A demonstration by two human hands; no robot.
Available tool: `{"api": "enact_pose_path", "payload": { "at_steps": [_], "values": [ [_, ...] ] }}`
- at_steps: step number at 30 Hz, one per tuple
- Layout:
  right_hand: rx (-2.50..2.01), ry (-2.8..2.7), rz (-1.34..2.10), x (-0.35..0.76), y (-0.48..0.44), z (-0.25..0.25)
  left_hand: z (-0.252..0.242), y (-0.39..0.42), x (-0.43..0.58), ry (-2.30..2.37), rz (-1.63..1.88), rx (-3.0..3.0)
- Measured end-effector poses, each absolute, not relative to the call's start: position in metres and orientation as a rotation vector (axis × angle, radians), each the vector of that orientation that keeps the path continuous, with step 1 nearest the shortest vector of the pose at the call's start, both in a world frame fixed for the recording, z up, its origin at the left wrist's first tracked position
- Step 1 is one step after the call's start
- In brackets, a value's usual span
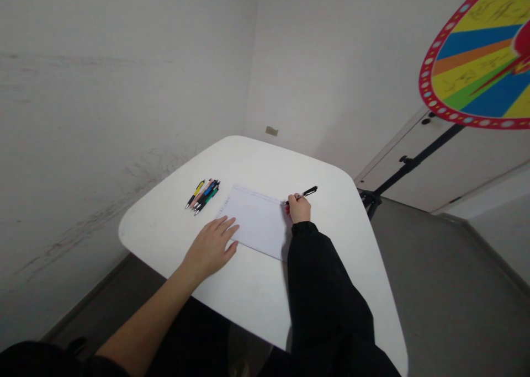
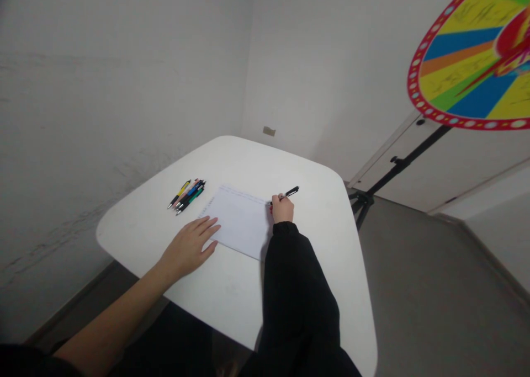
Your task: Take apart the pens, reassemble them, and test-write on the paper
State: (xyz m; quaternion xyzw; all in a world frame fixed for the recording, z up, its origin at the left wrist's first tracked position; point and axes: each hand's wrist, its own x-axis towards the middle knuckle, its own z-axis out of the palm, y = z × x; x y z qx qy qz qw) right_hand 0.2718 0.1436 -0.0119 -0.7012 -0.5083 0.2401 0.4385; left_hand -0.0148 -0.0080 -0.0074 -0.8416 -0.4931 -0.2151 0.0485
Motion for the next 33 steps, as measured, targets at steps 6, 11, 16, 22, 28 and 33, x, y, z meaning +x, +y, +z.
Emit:
{"api": "enact_pose_path", "payload": {
  "at_steps": [6,11,16,22,28,33],
  "values": [
    [-1.749,-1.252,0.589,0.2714,0.1416,-0.0099,-0.0062,-0.0085,-0.0148,-1.492,-0.642,-2.554],
    [-1.77,-1.274,0.595,0.2709,0.1406,-0.0075,-0.0071,-0.0083,-0.0147,-1.496,-0.642,-2.55],
    [-1.763,-1.308,0.566,0.2724,0.1429,-0.0109,-0.0066,-0.0082,-0.0143,-1.503,-0.662,-2.565],
    [-1.766,-1.312,0.536,0.274,0.1458,-0.014,-0.0054,-0.0088,-0.0139,-1.504,-0.677,-2.568],
    [-1.751,-1.305,0.586,0.2732,0.1428,-0.0107,-0.0064,-0.0084,-0.0146,-1.504,-0.672,-2.568],
    [-1.786,-1.231,0.543,0.2753,0.1425,-0.0116,-0.0065,-0.0088,-0.0144,-1.498,-0.692,-2.564]
  ]
}}
